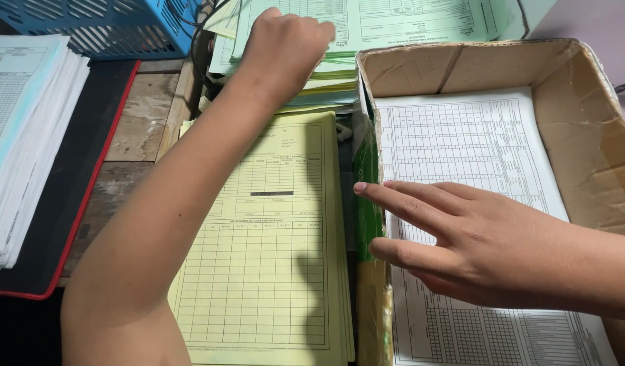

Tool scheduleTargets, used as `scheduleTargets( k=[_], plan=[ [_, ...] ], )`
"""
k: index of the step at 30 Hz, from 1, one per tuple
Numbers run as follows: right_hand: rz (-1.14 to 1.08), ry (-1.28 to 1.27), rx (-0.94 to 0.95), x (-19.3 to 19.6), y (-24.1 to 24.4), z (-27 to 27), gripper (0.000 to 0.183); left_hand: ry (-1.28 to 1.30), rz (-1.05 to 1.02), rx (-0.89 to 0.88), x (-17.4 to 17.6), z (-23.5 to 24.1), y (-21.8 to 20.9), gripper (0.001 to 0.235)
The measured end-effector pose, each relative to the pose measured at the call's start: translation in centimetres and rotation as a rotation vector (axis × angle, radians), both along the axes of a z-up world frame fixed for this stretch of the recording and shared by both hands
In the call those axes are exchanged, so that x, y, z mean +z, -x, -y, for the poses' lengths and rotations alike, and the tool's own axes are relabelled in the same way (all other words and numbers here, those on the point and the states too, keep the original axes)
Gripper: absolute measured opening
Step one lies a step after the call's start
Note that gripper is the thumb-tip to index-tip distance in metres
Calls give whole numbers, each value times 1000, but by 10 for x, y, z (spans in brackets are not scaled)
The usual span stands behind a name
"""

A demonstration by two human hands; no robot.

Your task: The person is sorting through various stacks of colored paper forms (yellow, green, white, pink) and placing them into a cardboard box, occasionally flipping pages to check details.

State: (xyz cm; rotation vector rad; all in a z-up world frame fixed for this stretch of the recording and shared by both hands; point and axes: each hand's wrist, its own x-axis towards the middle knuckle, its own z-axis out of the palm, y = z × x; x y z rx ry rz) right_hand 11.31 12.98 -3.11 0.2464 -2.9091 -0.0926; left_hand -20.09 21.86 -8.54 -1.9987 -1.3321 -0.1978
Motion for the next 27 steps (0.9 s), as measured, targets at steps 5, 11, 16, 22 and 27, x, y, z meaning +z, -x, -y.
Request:
scheduleTargets(
  k=[5, 11, 16, 22, 27],
  plan=[
    [44, -4, -15, 2, -1, 3, 44, -247, -169, -28, 8, 18, -14, 35],
    [56, 4, -20, 3, -1, 3, 43, -287, -23, -74, 34, 35, -21, 20],
    [15, -16, -31, 9, -4, 0, 49, -305, 125, -180, 68, 66, -44, 21],
    [-263, -405, -288, 23, -37, -24, 74, -326, -11, -257, 95, 131, -77, 20],
    [-435, -220, -519, 14, -83, -55, 44, -387, 2, -425, 103, 170, -89, 17]
  ],
)
